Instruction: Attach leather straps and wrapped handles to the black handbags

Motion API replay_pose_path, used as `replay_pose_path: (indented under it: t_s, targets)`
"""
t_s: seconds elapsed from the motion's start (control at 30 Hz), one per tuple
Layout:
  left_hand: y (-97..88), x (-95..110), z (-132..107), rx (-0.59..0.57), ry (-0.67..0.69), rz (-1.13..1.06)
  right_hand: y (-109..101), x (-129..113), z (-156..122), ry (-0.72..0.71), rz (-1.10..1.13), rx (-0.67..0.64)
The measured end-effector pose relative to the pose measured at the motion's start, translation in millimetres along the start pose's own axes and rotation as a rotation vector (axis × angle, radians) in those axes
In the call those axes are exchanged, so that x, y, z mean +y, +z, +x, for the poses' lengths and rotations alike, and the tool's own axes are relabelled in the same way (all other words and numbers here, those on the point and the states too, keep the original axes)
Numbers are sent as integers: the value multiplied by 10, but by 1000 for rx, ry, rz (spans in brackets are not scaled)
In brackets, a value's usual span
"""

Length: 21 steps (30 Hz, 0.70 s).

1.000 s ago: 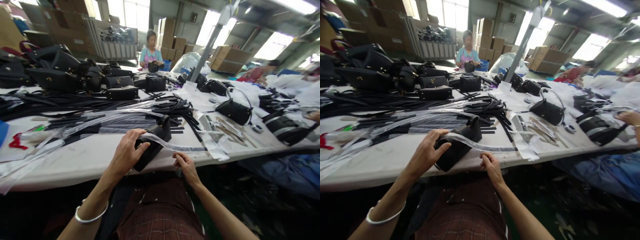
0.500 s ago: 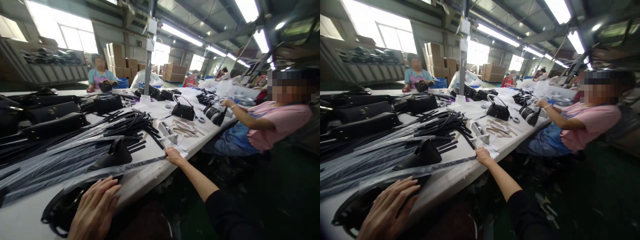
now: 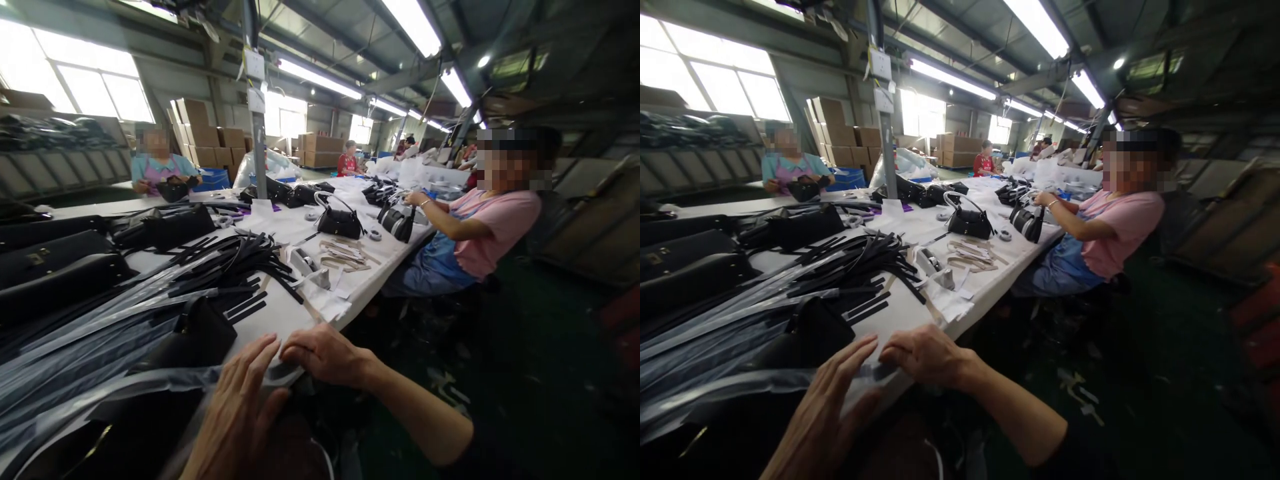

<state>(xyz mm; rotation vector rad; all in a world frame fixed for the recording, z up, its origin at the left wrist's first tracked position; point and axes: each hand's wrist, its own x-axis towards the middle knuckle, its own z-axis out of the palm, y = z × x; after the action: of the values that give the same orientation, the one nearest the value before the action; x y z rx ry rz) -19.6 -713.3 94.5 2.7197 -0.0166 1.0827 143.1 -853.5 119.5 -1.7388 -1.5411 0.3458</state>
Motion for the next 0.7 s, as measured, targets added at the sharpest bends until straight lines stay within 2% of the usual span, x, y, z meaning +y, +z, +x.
replay_pose_path:
  t_s: [0.1,0.17,0.23,0.37,0.5,0.63,0.7]
  targets:
    - [-13,266,242,-48,-117,-242,-152,-397,-166,-129,121,164]
    - [-73,426,348,-132,-210,-402,-243,-574,-260,-176,223,272]
    - [-149,560,416,-239,-241,-532,-324,-690,-335,-139,380,363]
    - [-276,689,453,-331,-238,-621,-462,-792,-416,17,656,536]
    - [-347,596,359,-317,-275,-508,-588,-772,-429,-23,671,671]
    - [-417,368,169,-235,-231,-334,-766,-661,-419,-71,772,912]
    - [-463,235,57,-199,-195,-250,-868,-569,-416,-84,857,985]
